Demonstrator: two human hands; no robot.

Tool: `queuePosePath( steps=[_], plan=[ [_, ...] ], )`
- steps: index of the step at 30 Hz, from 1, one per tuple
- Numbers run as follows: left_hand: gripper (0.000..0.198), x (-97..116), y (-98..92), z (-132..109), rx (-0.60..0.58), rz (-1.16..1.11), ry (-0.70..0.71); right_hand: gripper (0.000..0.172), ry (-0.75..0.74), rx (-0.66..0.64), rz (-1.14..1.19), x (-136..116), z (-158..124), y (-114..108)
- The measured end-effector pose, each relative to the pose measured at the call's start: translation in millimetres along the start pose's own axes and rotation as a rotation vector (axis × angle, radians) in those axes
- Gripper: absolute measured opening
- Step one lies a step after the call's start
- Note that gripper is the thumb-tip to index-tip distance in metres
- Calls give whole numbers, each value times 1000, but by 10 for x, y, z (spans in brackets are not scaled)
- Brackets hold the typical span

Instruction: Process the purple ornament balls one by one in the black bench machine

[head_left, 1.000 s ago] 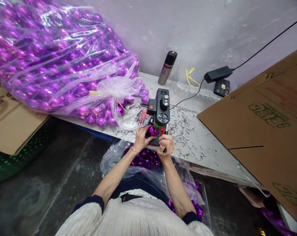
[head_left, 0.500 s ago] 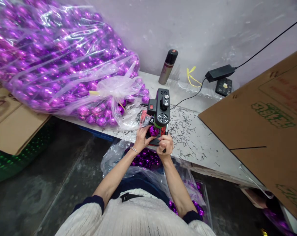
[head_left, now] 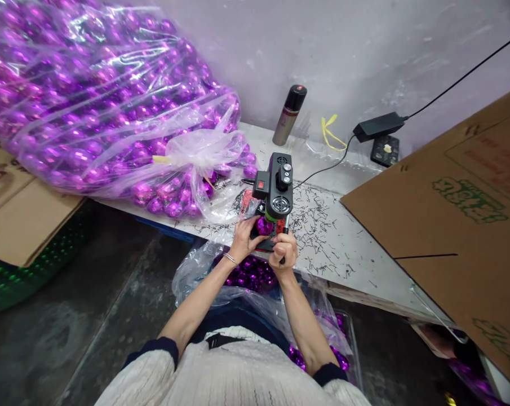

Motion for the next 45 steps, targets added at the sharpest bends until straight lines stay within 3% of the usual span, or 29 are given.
queuePosePath(
  steps=[21, 28, 45],
  plan=[
    [62, -23, 5, 9, -9, -31, 5, 28, -85, -4, -45, -53, 160, -11],
    [64, -33, 13, 17, -33, -36, -29, 27, 217, 53, 51, -213, 310, -74],
    [64, -3, -9, 9, -30, -54, 7, 27, -58, -24, -44, 7, 58, -13]
  ],
)
Point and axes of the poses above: each hand's wrist, its own z-axis towards the middle knuckle, its own y-axis out of the palm, x = y × z, the point moved 1 cm from there along z, towards the middle knuckle, and after that the axes turned 1 degree about x, right-handed, at the moved point
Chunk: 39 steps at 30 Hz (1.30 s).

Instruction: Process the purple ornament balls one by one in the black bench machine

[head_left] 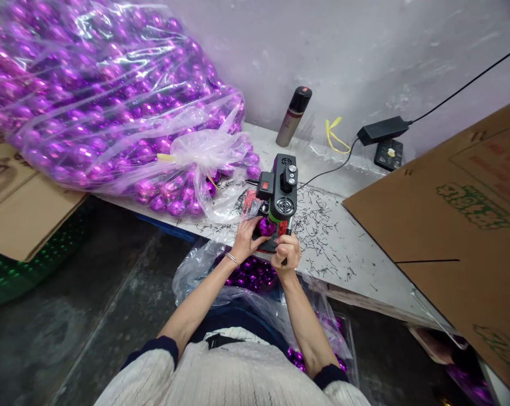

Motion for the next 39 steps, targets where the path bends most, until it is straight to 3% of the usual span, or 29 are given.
queuePosePath(
  steps=[16, 21, 24, 31, 39],
  plan=[
    [61, 1, 4, -6, -6, 14, -13, 27, 6, 17, 2, 44, -80, 17],
    [62, 12, -8, 2, 5, -16, 19, 26, -64, -16, 14, 50, -38, 21],
    [61, 21, -15, 5, 9, -19, 16, 29, -23, 35, 40, -13, 65, -8],
    [62, -7, -3, -9, -16, -10, -20, 31, 263, 61, 61, -278, 511, -161],
    [62, 34, -9, -65, 73, 22, -1, 31, 331, 14, 75, -391, 822, -203]
  ],
)
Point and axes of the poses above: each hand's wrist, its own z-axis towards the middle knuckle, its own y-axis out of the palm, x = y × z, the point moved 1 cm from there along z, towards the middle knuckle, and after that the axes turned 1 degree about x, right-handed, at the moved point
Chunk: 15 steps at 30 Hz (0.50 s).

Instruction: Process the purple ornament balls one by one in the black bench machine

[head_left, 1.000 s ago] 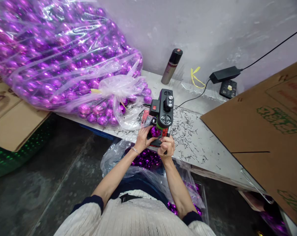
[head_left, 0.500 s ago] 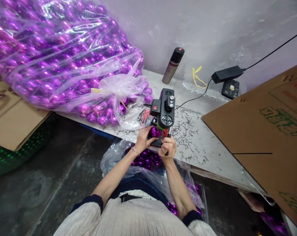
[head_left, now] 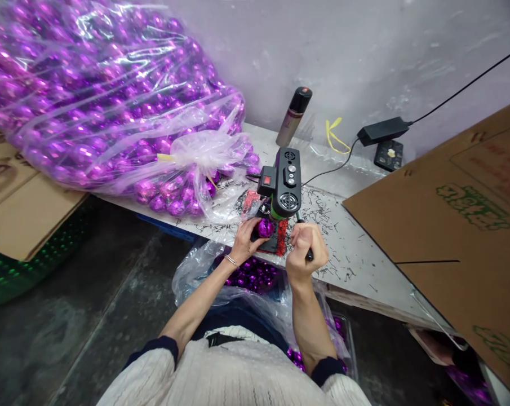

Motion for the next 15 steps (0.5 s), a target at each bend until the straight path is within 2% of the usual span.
queuePosePath(
  steps=[5, 12, 15],
  plan=[
    [59, 120, -175, -201, 79, -9, -6, 31, -24, 21, 48, -1, 14, 16],
    [62, 322, -465, -525, 45, 22, -70, 35, -25, 34, 26, 62, -53, 36],
    [62, 370, -552, -620, 66, 46, -65, 36, -28, 46, 19, 84, -75, 44]
  ],
)
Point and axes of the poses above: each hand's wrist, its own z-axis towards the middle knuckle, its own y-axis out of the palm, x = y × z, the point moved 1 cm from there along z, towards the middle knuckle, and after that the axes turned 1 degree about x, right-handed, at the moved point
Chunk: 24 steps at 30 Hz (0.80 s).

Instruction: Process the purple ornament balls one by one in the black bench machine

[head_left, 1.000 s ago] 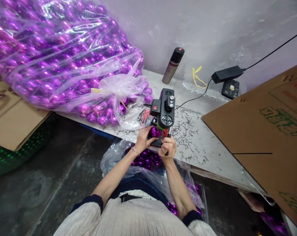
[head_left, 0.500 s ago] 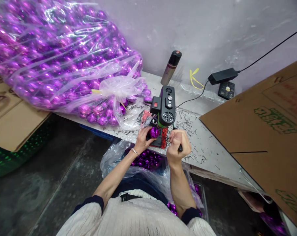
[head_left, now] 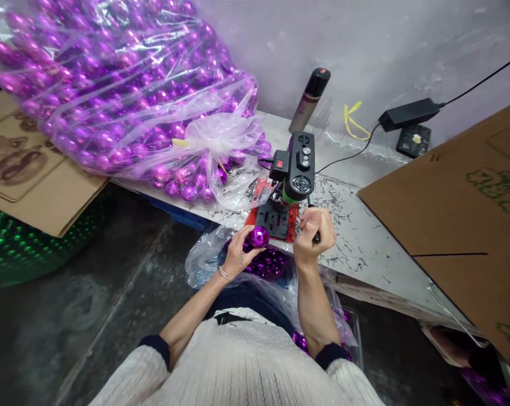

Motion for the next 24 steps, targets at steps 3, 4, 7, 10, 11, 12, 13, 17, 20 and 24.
queuePosePath(
  steps=[3, 4, 7, 10, 11, 12, 13, 17, 20, 24],
  plan=[
    [62, 6, -71, -76, 17, -9, -11, 36, -6, 13, 4, 10, -3, 13],
    [63, 2, -90, -99, 13, -10, -22, 36, -9, 17, 8, 10, 0, 17],
    [63, -26, -129, -160, -14, 2, -69, 36, -8, 20, 12, 5, 10, 24],
    [65, -77, -143, -208, -47, -3, -131, 37, 0, 15, -3, 4, 11, 23],
    [65, -97, -144, -222, -59, -11, -153, 37, 3, 12, -6, 6, 9, 22],
    [65, -115, -145, -239, -78, -23, -172, 37, 3, 11, -6, 9, 6, 21],
    [64, -129, -147, -257, -111, -36, -186, 37, 1, 12, -4, 12, 3, 19],
    [81, -116, -187, -330, -370, -73, -180, 32, -34, 20, 25, 25, -10, 7],
    [94, -73, -254, -279, -459, -87, -166, 31, -59, 8, 48, 39, -25, 4],
    [40, -169, -327, 227, -204, -59, -79, 30, -66, 26, 39, 59, -55, 5]
  ],
)
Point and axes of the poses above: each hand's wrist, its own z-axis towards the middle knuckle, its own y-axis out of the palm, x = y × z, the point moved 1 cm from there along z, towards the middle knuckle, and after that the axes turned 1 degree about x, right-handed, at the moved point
